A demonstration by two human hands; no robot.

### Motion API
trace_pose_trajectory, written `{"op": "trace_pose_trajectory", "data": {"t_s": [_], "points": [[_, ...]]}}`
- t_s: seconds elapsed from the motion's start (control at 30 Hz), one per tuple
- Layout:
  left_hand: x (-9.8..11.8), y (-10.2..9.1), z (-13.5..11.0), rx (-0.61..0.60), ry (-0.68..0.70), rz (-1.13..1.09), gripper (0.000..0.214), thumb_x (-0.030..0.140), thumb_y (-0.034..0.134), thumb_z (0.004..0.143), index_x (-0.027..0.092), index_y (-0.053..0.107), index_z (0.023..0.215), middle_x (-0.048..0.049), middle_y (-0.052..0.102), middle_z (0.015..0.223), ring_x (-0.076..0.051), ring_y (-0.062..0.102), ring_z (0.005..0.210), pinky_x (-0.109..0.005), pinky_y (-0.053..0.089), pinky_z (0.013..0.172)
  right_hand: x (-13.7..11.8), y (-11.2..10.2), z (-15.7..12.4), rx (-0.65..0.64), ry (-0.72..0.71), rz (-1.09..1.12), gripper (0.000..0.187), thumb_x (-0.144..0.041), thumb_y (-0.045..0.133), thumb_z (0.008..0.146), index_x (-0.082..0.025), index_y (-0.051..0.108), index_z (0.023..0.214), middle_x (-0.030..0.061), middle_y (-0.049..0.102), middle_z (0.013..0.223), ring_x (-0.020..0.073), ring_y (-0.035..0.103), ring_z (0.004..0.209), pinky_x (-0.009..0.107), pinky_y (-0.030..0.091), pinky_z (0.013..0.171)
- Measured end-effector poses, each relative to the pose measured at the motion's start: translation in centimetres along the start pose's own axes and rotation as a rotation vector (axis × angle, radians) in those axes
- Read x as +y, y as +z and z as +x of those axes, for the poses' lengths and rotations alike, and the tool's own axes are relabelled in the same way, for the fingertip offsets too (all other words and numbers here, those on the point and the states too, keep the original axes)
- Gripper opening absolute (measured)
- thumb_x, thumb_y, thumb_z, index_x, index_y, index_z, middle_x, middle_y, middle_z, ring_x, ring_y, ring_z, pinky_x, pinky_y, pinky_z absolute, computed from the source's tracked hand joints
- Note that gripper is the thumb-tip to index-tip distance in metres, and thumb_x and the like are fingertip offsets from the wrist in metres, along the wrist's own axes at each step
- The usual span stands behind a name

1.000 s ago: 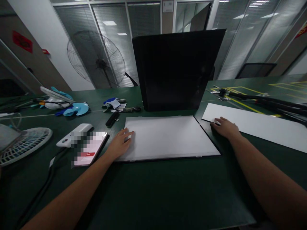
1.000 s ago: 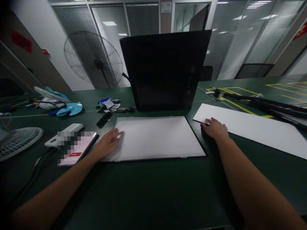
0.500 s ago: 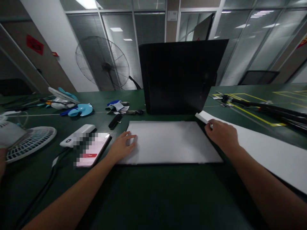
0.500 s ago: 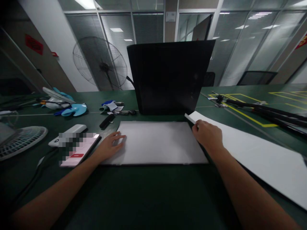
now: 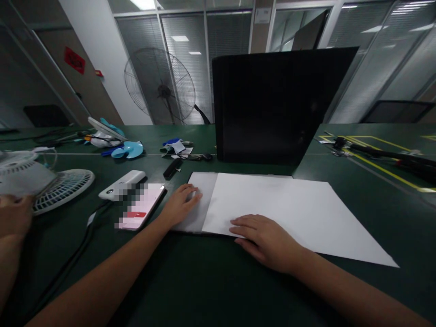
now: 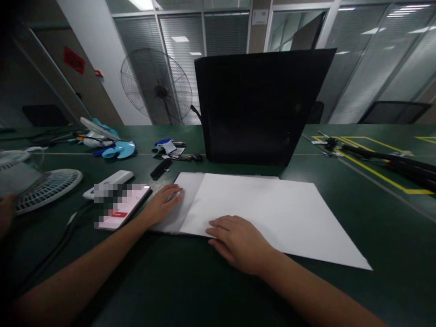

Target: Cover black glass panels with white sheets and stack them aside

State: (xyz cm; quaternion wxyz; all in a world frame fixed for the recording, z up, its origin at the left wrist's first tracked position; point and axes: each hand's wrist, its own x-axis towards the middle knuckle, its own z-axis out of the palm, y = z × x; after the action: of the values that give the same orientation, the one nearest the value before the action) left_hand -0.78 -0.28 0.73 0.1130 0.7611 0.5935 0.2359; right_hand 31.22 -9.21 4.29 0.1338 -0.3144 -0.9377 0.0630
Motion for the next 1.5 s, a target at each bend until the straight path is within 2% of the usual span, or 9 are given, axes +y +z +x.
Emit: {"op": "trace_pose_trajectory", "data": {"t_s": [0.07,0.13,0.33,0.43,0.57,0.8,1.07,1.37,1.5], "points": [[0.0,0.0,0.0,-0.018,-0.025,0.029,0.063,0.067,0.048,0.094,0.019,0.065,0.133,-0.0139,0.054,0.150,-0.032,0.052,0.138,-0.048,0.037,0.118,0.8,-0.1,-0.2,0.025,-0.056,0.030,0.039,-0.037,0.045,0.104,-0.027,0.065,0.137,0.0051,0.057,0.147,0.0239,0.051,0.137,0.048,0.044,0.112],[0.0,0.1,-0.1,-0.035,-0.035,0.060,0.071,0.071,0.056,0.088,0.019,0.062,0.136,-0.0148,0.051,0.152,-0.034,0.051,0.138,-0.049,0.037,0.118,2.6,-0.4,-0.6,0.069,0.014,-0.024,0.040,-0.038,0.044,0.104,-0.027,0.065,0.136,0.0055,0.058,0.146,0.0252,0.050,0.139,0.051,0.042,0.113],[0.4,-0.1,-0.2,-0.068,-0.036,0.079,0.073,0.072,0.054,0.089,0.018,0.060,0.138,-0.0159,0.049,0.153,-0.035,0.049,0.138,-0.051,0.036,0.118,10.6,-2.0,-3.8,0.110,0.632,-0.403,0.050,-0.048,0.040,0.102,-0.017,0.072,0.125,0.0121,0.069,0.129,0.0345,0.061,0.121,0.058,0.048,0.101],[0.7,-0.3,-0.2,-0.066,-0.036,0.066,0.072,0.072,0.052,0.089,0.019,0.060,0.137,-0.0155,0.050,0.153,-0.035,0.050,0.138,-0.051,0.036,0.118,12.3,-2.8,-4.8,0.001,0.738,-0.432,0.056,-0.051,0.033,0.103,-0.018,0.077,0.113,0.0127,0.073,0.116,0.0319,0.069,0.100,0.054,0.053,0.089],[0.8,-0.5,-0.4,-0.065,-0.032,0.057,0.069,0.072,0.051,0.090,0.022,0.060,0.137,-0.0141,0.050,0.152,-0.035,0.050,0.138,-0.052,0.037,0.116,11.3,-2.2,-4.1,0.017,0.695,-0.336,0.056,-0.055,0.032,0.103,-0.021,0.077,0.113,0.0097,0.072,0.121,0.0282,0.068,0.103,0.050,0.055,0.090],[-0.5,0.3,-0.2,-0.047,0.004,0.077,0.075,0.067,0.064,0.083,0.020,0.055,0.141,-0.0155,0.047,0.155,-0.035,0.050,0.138,-0.050,0.037,0.117,8.9,0.2,-2.4,0.015,0.463,-0.146,0.067,-0.065,0.037,0.101,-0.022,0.054,0.149,0.0095,0.050,0.153,0.0293,0.050,0.139,0.053,0.040,0.116],[-0.8,0.4,0.0,0.003,-0.004,0.046,0.056,0.049,0.058,0.091,0.017,0.060,0.138,-0.0159,0.052,0.151,-0.031,0.051,0.140,-0.048,0.036,0.119,8.9,-0.6,-2.8,-0.068,0.377,-0.026,0.069,-0.068,0.037,0.100,-0.025,0.049,0.153,0.0063,0.036,0.162,0.0295,0.036,0.149,0.055,0.030,0.123],[-1.4,0.9,0.1,-0.026,0.040,0.092,0.049,0.041,0.051,0.097,0.021,0.061,0.141,-0.0120,0.046,0.160,-0.032,0.041,0.149,-0.052,0.031,0.122,9.8,-0.1,-3.6,-0.094,0.283,-0.010,0.081,-0.072,0.046,0.094,-0.030,0.033,0.161,0.0082,0.023,0.167,0.0339,0.023,0.154,0.063,0.013,0.125],[-1.2,0.7,0.0,-0.059,0.029,0.105,0.051,0.039,0.048,0.099,0.019,0.059,0.144,-0.0134,0.043,0.162,-0.032,0.036,0.151,-0.052,0.030,0.122,8.6,-0.7,-3.2,-0.112,0.186,0.005,0.085,-0.074,0.056,0.089,-0.033,0.033,0.161,0.0068,0.020,0.168,0.0348,0.020,0.154,0.064,0.011,0.125]]}}
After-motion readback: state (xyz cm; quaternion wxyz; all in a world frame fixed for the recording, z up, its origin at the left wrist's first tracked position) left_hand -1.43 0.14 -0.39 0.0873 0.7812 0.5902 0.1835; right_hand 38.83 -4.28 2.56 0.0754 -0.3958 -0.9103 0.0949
